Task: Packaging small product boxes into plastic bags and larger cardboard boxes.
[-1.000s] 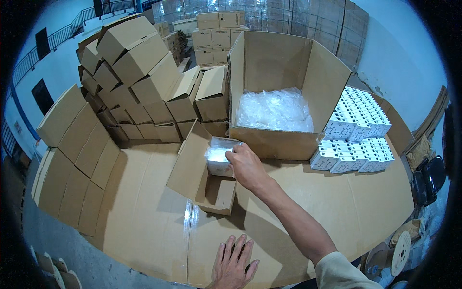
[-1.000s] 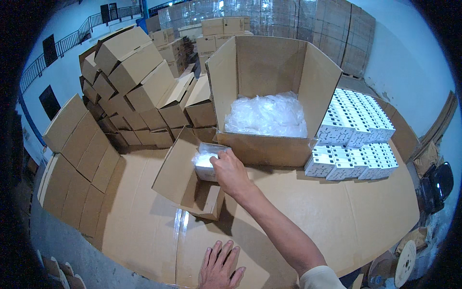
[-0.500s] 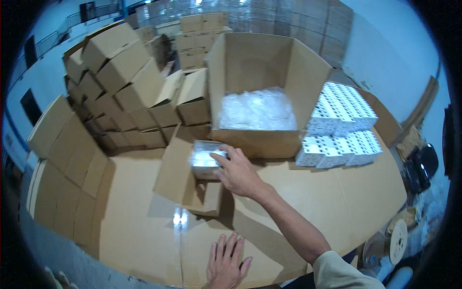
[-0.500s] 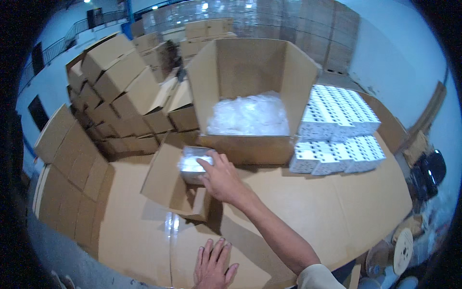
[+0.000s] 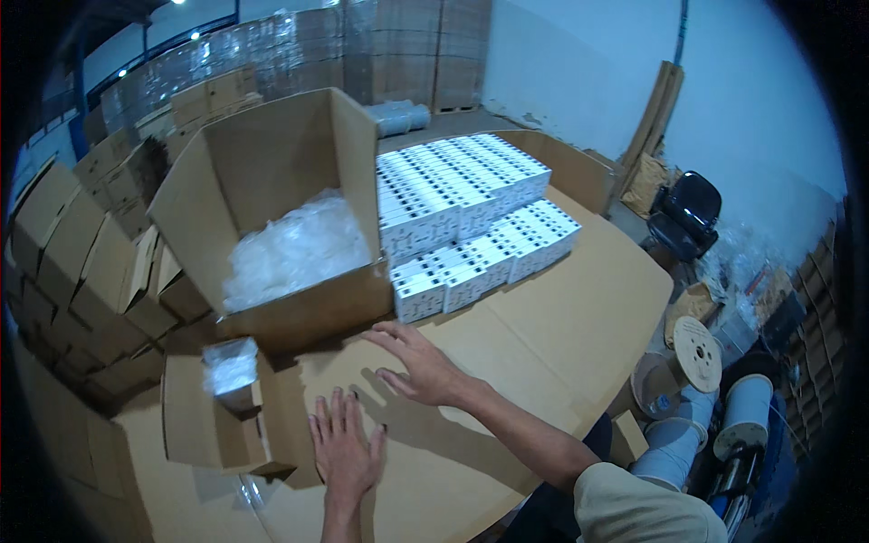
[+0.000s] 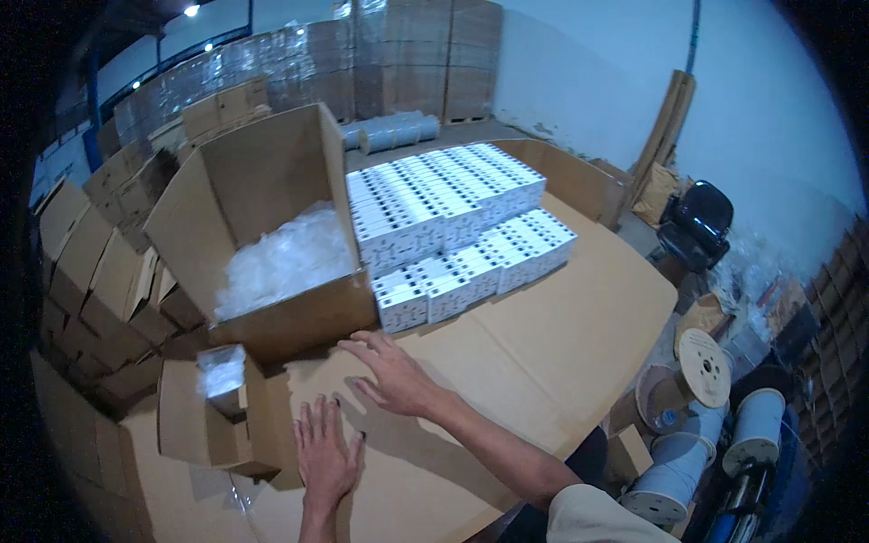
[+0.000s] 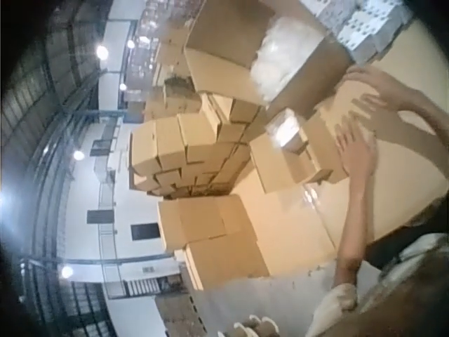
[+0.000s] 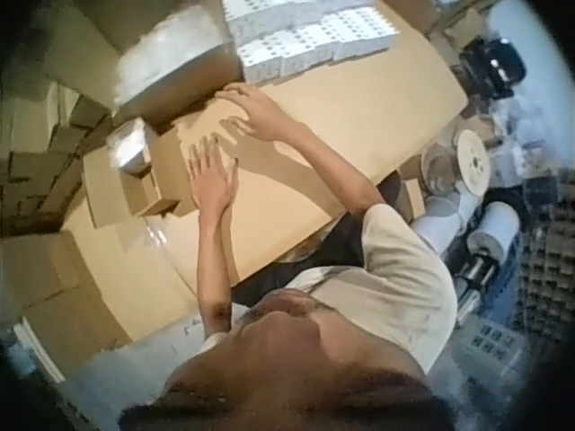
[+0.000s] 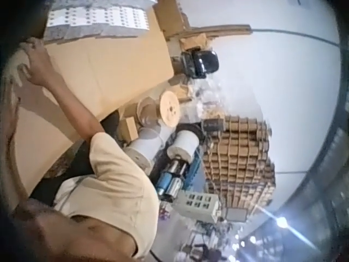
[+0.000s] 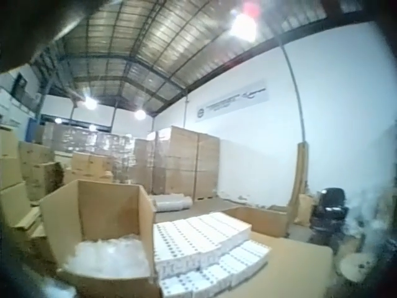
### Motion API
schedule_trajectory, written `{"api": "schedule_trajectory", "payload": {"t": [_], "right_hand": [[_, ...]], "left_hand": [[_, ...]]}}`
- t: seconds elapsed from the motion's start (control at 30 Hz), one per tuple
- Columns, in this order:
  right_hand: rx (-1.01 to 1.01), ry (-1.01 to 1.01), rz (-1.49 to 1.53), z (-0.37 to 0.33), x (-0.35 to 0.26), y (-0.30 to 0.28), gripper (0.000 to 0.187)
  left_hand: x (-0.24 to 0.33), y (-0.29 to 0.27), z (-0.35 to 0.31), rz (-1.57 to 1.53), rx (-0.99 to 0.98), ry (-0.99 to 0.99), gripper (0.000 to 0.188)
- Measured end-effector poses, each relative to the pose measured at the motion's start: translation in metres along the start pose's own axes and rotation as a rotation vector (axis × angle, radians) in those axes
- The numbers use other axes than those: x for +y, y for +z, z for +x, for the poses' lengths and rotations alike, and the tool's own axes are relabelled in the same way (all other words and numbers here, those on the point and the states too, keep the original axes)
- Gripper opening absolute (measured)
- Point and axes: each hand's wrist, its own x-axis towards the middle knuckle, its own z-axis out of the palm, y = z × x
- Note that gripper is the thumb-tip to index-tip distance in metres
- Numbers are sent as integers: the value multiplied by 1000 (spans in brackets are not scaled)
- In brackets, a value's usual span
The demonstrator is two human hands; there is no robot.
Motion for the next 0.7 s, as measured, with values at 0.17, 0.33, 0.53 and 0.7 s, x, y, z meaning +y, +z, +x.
{"api": "schedule_trajectory", "payload": {"t": [0.17,0.33,0.53,0.7], "right_hand": [[402,38,-254,9,69,-65,58],[550,232,-503,26,135,-119,66],[495,345,-611,47,187,-137,75],[463,360,-651,56,203,-135,74]], "left_hand": [[-8,1,46,-10,54,-41,67],[-5,2,48,-2,80,-18,67],[-4,2,53,-9,43,-32,69],[1,-5,50,163,91,38,63]]}}
